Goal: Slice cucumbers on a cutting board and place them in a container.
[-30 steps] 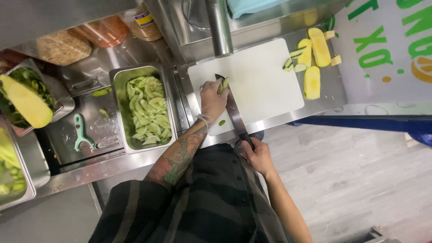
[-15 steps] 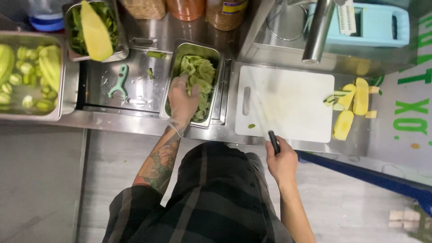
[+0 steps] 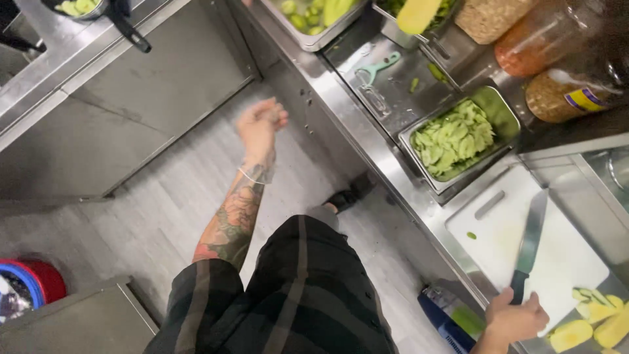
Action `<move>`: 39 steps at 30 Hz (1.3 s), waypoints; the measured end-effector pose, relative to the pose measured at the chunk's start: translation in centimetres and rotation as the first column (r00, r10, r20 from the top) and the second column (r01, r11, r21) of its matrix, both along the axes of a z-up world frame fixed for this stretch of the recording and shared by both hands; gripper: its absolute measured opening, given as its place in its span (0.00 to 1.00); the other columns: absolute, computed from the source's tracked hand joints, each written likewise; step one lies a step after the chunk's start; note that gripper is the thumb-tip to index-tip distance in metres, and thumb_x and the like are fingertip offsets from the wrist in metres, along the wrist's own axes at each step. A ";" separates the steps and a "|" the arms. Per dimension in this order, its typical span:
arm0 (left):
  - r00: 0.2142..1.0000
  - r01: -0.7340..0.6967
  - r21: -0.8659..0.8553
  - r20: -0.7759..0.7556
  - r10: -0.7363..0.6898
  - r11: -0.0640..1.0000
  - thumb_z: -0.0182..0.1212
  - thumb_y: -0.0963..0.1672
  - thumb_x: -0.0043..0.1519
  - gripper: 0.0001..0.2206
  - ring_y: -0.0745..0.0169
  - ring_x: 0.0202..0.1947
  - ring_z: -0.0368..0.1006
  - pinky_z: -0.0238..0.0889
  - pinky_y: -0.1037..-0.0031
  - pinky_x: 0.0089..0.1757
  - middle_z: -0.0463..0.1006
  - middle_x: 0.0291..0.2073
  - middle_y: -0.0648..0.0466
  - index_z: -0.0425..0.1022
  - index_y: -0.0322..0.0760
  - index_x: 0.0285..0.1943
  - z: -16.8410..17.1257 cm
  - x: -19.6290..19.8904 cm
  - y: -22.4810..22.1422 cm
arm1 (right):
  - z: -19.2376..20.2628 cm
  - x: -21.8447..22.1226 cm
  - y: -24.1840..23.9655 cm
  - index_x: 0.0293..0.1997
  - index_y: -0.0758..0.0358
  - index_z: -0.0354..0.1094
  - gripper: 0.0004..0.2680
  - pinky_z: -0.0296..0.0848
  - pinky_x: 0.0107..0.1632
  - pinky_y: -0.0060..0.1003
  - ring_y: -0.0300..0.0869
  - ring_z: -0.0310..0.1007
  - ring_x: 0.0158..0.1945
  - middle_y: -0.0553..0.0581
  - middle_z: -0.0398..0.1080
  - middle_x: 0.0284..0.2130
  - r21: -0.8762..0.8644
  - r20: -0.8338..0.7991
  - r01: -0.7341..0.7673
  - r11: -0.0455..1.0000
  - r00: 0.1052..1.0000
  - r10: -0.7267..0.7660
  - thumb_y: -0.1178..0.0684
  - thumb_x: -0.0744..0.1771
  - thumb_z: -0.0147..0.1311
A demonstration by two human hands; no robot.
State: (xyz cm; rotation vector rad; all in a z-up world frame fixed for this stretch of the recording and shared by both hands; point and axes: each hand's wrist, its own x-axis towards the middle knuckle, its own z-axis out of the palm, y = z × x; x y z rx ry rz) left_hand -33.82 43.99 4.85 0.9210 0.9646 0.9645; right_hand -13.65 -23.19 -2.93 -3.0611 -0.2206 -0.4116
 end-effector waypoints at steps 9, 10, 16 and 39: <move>0.903 -0.276 0.382 -0.211 0.374 0.882 0.65 0.37 0.60 0.19 0.59 0.51 0.78 0.71 0.72 0.52 0.81 0.50 0.46 0.73 0.26 0.61 -0.8 -15.9 19.7 | -5.0 -6.9 12.7 0.57 0.78 0.63 0.12 0.75 0.62 0.45 0.55 0.70 0.55 0.70 0.62 0.54 0.314 0.365 -0.312 0.897 0.912 0.189 0.61 0.70 0.53; 0.896 -0.279 0.386 -0.224 0.383 0.879 0.65 0.38 0.60 0.21 0.57 0.55 0.77 0.69 0.71 0.56 0.80 0.53 0.45 0.71 0.26 0.63 -1.7 -17.0 22.4 | -4.5 -8.4 17.0 0.53 0.78 0.66 0.11 0.75 0.56 0.47 0.57 0.71 0.52 0.70 0.66 0.49 0.210 0.373 -0.296 0.932 0.905 0.204 0.59 0.69 0.60; 0.876 -0.170 0.350 -0.374 0.303 0.921 0.63 0.44 0.65 0.23 0.56 0.58 0.75 0.66 0.68 0.58 0.79 0.58 0.45 0.70 0.26 0.67 -3.3 -21.7 33.2 | -2.6 -15.8 55.4 0.67 0.68 0.62 0.23 0.75 0.54 0.39 0.44 0.77 0.51 0.63 0.76 0.50 0.758 -0.470 -0.060 0.650 0.642 0.606 0.47 0.66 0.60; 0.782 0.103 0.420 -0.594 0.187 0.902 0.65 0.41 0.61 0.25 0.51 0.54 0.78 0.68 0.65 0.56 0.80 0.53 0.42 0.69 0.27 0.68 1.9 -28.4 31.4 | 8.1 -24.8 87.1 0.29 0.64 0.66 0.12 0.64 0.21 0.33 0.34 0.68 0.16 0.50 0.69 0.14 0.854 -0.508 0.061 0.517 -0.123 0.853 0.48 0.69 0.56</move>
